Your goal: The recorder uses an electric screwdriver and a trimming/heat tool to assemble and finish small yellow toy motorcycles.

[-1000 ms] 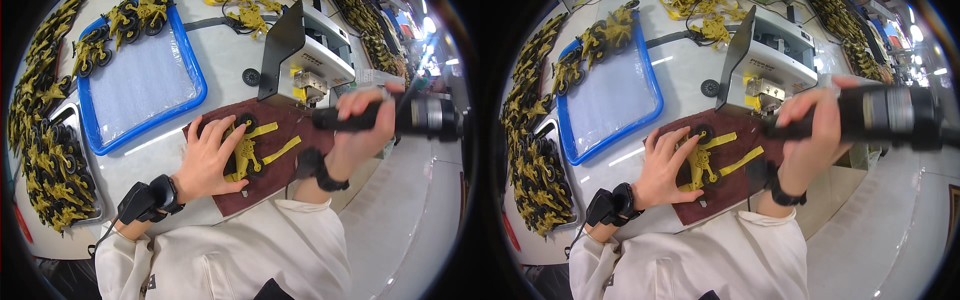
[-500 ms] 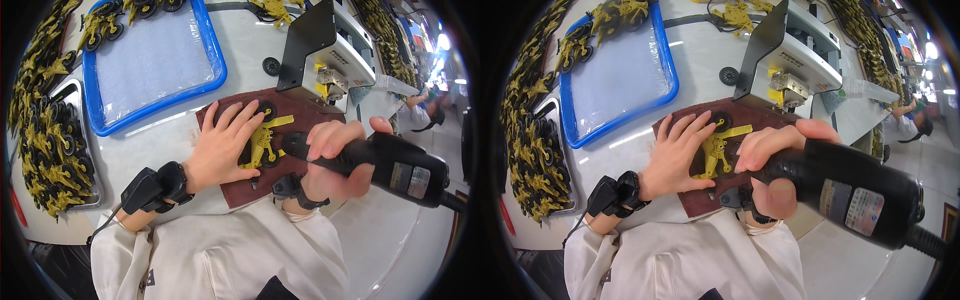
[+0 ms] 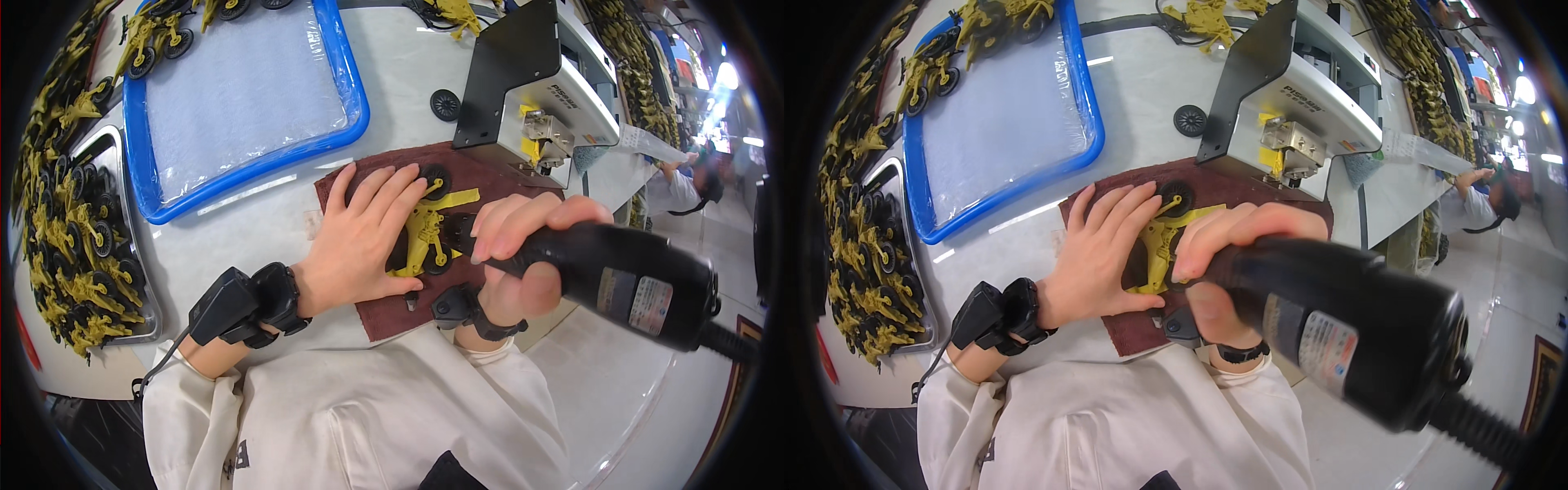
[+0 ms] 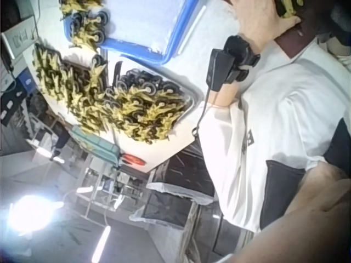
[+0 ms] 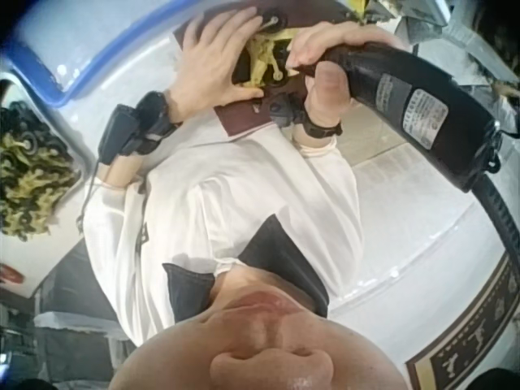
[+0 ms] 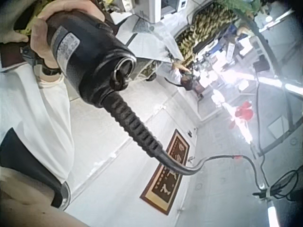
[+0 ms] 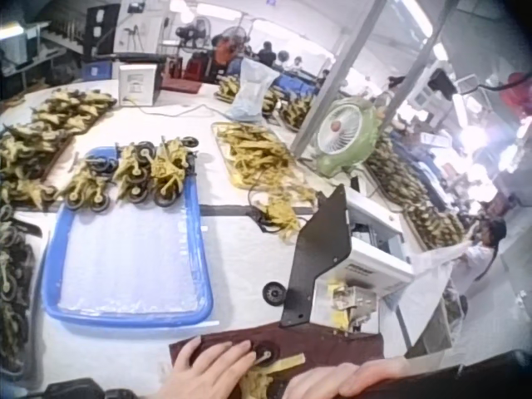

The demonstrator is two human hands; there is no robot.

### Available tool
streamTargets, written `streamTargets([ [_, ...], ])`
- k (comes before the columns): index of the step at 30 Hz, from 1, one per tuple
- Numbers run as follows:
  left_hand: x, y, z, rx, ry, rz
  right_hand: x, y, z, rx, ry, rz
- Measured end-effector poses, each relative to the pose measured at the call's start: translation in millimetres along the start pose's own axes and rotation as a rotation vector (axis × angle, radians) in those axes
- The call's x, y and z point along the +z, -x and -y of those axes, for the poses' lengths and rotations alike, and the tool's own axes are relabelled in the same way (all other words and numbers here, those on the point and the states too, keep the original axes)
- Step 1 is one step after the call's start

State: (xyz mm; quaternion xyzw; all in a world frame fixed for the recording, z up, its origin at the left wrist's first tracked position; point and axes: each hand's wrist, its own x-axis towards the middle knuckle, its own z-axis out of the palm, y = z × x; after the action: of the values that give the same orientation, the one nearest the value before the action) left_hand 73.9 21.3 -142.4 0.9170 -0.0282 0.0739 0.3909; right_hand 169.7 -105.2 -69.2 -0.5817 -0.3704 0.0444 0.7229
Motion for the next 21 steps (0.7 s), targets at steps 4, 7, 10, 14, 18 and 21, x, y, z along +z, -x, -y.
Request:
streamTargets([
  [4, 0, -1, 1, 0.0, -0.026, -0.001, -25, -11, 22, -0.157, -0.028, 0.088],
  [7, 0, -2, -3, 0.029, -0.037, -0.019, -43, -42, 39, -0.332, 0.125, -0.351],
  [10, 1, 0, -2, 0.026, -0.035, -0.009, -49, -73, 26, -0.387, 0.257, -0.49],
  [14, 1, 3, -2, 0.031, -0.04, -0.011, -38, -70, 25, -0.196, 0.227, -0.414],
  [18, 1, 4, 0, 0.027, -0.013, -0.048, -26, -12, 28, -0.12, -0.1, 0.006],
  [21, 3, 4, 1, 0.038, -0.013, -0.052, -10, 5, 26, -0.145, -0.208, 0.017],
])
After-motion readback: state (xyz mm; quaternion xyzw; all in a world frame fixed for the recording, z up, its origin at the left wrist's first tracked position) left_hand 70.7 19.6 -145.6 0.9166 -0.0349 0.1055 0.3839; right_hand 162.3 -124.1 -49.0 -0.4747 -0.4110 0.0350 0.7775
